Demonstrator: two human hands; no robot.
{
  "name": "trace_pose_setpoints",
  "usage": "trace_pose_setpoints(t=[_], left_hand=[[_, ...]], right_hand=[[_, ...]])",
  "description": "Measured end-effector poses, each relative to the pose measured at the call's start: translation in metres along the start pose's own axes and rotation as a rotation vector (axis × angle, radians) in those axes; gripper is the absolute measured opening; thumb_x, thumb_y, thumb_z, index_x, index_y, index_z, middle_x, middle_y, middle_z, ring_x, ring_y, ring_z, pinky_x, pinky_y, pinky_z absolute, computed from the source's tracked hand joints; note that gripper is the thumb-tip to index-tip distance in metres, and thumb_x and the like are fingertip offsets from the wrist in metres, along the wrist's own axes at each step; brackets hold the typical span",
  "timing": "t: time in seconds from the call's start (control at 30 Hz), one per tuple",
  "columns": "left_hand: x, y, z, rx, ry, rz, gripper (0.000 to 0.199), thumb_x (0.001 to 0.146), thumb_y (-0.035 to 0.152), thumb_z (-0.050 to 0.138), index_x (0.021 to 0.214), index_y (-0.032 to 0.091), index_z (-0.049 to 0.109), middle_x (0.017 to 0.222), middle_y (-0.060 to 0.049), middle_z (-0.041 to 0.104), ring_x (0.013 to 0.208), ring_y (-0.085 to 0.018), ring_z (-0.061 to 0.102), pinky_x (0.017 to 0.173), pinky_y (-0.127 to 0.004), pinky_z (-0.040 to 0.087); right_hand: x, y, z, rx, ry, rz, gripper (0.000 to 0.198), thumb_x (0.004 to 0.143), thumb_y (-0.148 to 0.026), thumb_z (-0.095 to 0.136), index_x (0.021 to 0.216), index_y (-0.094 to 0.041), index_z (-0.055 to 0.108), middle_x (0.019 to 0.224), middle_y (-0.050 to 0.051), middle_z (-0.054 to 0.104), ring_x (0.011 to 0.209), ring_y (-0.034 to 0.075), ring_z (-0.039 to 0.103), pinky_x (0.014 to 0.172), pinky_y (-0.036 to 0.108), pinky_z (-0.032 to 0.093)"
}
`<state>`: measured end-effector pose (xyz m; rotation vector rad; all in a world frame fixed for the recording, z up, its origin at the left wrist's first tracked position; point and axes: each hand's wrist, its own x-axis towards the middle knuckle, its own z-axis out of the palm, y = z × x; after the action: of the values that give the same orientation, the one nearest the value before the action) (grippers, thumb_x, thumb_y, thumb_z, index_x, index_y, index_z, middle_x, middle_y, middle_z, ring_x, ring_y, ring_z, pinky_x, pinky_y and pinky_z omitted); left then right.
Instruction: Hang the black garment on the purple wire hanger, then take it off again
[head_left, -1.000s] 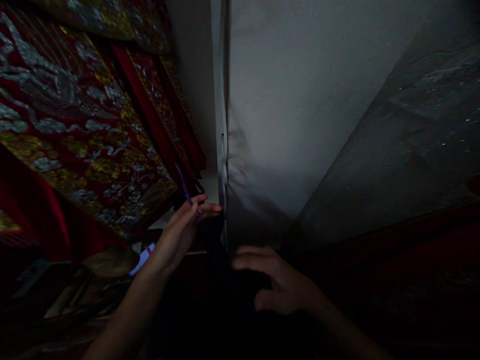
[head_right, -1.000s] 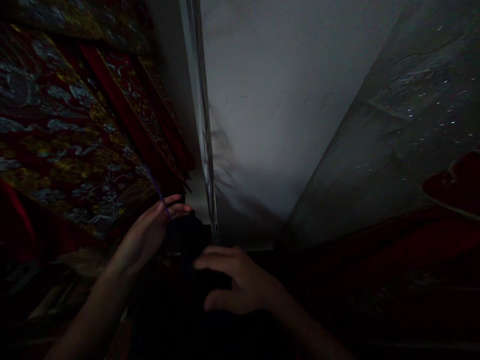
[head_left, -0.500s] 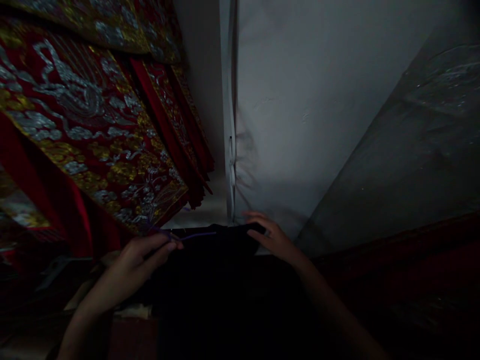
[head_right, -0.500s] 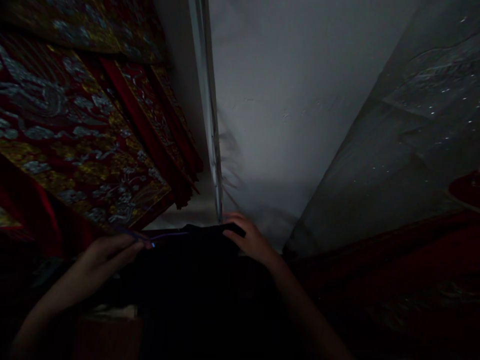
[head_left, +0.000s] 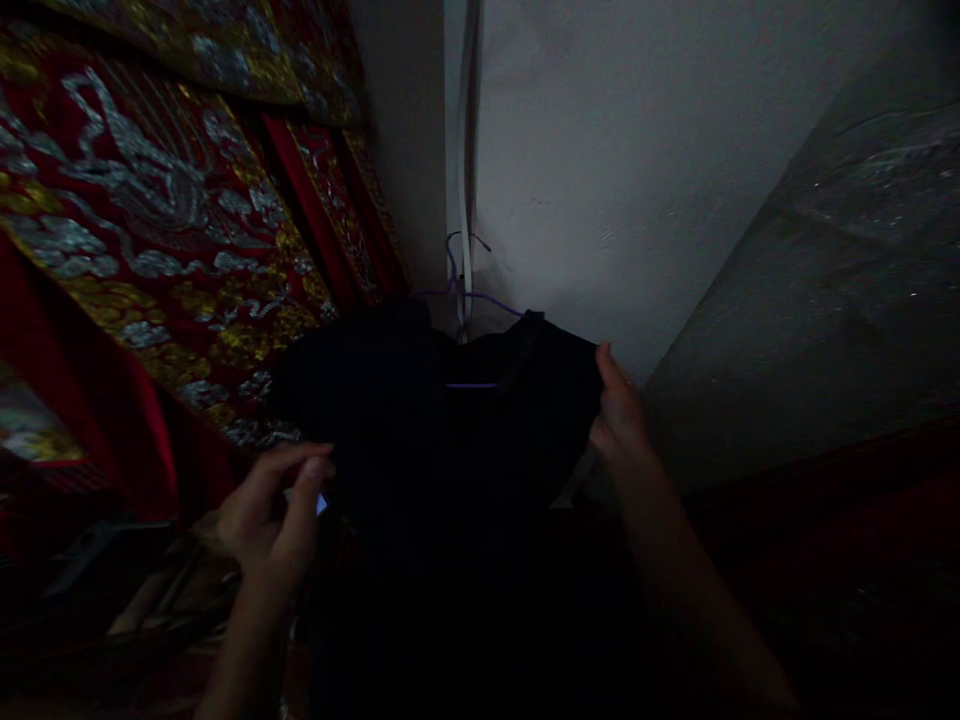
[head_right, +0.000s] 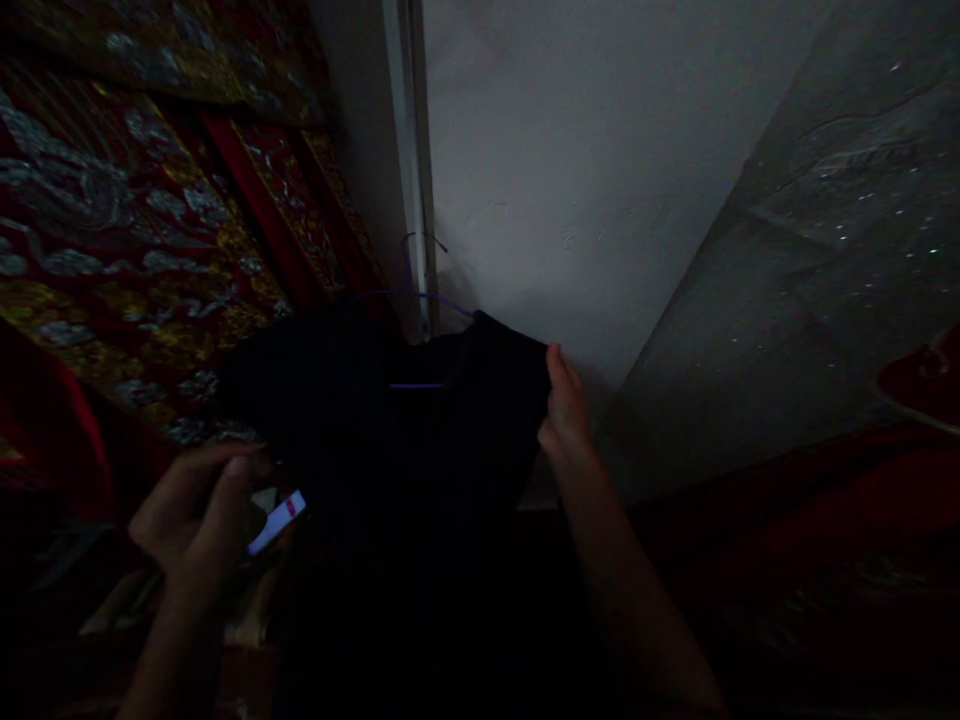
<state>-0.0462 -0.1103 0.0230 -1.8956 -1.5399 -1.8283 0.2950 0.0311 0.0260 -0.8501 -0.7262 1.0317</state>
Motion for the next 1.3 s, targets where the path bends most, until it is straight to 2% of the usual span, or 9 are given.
trace_pose_setpoints(t=[0.2,0.37,0.53,0.63,0.73,0.8,1.0,1.13,1.3], left_hand=[[-0.036,0.004,0.057,-0.150,-0.623,0.114,0.032,0.100,0.019,0.052,0.128,0.027,0.065,0.105,-0.003,0.076,0.089,-0.015,0.072,0.078,-0.025,0.057],[-0.080,-0.010,0.117,-0.116,-0.831,-0.085,0.050,0.099,0.019,0.050,0.147,0.032,0.050,0.128,-0.005,0.071,0.104,-0.021,0.073,0.088,-0.033,0.059],[-0.098,-0.034,0.137,-0.046,-0.653,-0.210,0.025,0.098,0.030,0.055,0.119,0.025,0.068,0.105,-0.006,0.075,0.092,-0.023,0.074,0.081,-0.034,0.059],[-0.105,-0.031,0.136,-0.133,-0.587,-0.193,0.017,0.095,0.033,0.062,0.101,0.023,0.073,0.094,-0.006,0.075,0.087,-0.022,0.073,0.077,-0.032,0.058],[-0.117,-0.019,0.138,-0.212,-0.548,-0.241,0.016,0.092,0.031,0.065,0.100,0.022,0.075,0.093,-0.006,0.076,0.087,-0.021,0.073,0.079,-0.032,0.057],[-0.125,-0.010,0.141,-0.259,-0.517,-0.312,0.015,0.090,0.029,0.066,0.098,0.021,0.076,0.090,-0.006,0.077,0.084,-0.021,0.073,0.078,-0.032,0.057],[-0.125,0.008,0.149,-0.433,-0.519,-0.582,0.015,0.083,0.019,0.068,0.096,0.020,0.076,0.075,-0.001,0.071,0.072,-0.016,0.067,0.071,-0.026,0.051],[-0.117,0.010,0.152,-0.647,-0.446,-0.757,0.028,0.078,0.020,0.075,0.104,0.021,0.064,0.061,0.006,0.059,0.057,-0.011,0.059,0.059,-0.021,0.044],[-0.124,0.017,0.158,-0.968,-0.159,-0.980,0.047,0.069,0.030,0.086,0.095,0.023,0.047,0.057,0.009,0.061,0.049,-0.010,0.058,0.056,-0.020,0.046]], right_hand=[[-0.034,0.021,-0.035,0.085,0.164,0.026,0.048,0.072,-0.058,0.081,0.100,-0.019,0.073,0.093,0.006,0.078,0.107,0.028,0.072,0.096,0.042,0.058],[-0.048,0.026,-0.040,0.020,0.168,-0.062,0.045,0.075,-0.057,0.078,0.097,-0.018,0.073,0.092,0.008,0.077,0.108,0.028,0.070,0.096,0.042,0.056],[-0.025,0.027,-0.042,0.021,0.156,-0.006,0.049,0.076,-0.059,0.075,0.103,-0.018,0.071,0.096,0.008,0.075,0.102,0.027,0.070,0.091,0.043,0.055],[-0.025,0.045,-0.059,-0.129,0.300,-0.188,0.040,0.079,-0.051,0.073,0.103,-0.019,0.069,0.105,0.007,0.071,0.105,0.024,0.066,0.096,0.041,0.051],[-0.053,0.081,-0.077,-0.261,0.511,-0.410,0.033,0.079,-0.038,0.072,0.107,-0.021,0.064,0.114,0.005,0.066,0.109,0.021,0.062,0.100,0.039,0.047],[-0.086,0.111,-0.083,-0.297,0.535,-0.333,0.025,0.078,-0.033,0.071,0.098,-0.021,0.063,0.101,0.004,0.066,0.097,0.020,0.063,0.091,0.036,0.050],[-0.156,0.170,-0.060,-0.556,-0.214,0.017,0.027,0.072,-0.033,0.072,0.096,-0.021,0.068,0.096,0.007,0.072,0.090,0.025,0.068,0.082,0.037,0.055],[-0.151,0.171,-0.041,-0.626,-0.311,-0.017,0.021,0.078,-0.038,0.066,0.088,-0.019,0.066,0.084,0.006,0.071,0.079,0.023,0.066,0.073,0.033,0.053],[-0.146,0.164,-0.037,-0.609,-0.276,-0.031,0.022,0.080,-0.037,0.062,0.068,-0.020,0.056,0.062,-0.001,0.058,0.061,0.016,0.055,0.058,0.025,0.044]])
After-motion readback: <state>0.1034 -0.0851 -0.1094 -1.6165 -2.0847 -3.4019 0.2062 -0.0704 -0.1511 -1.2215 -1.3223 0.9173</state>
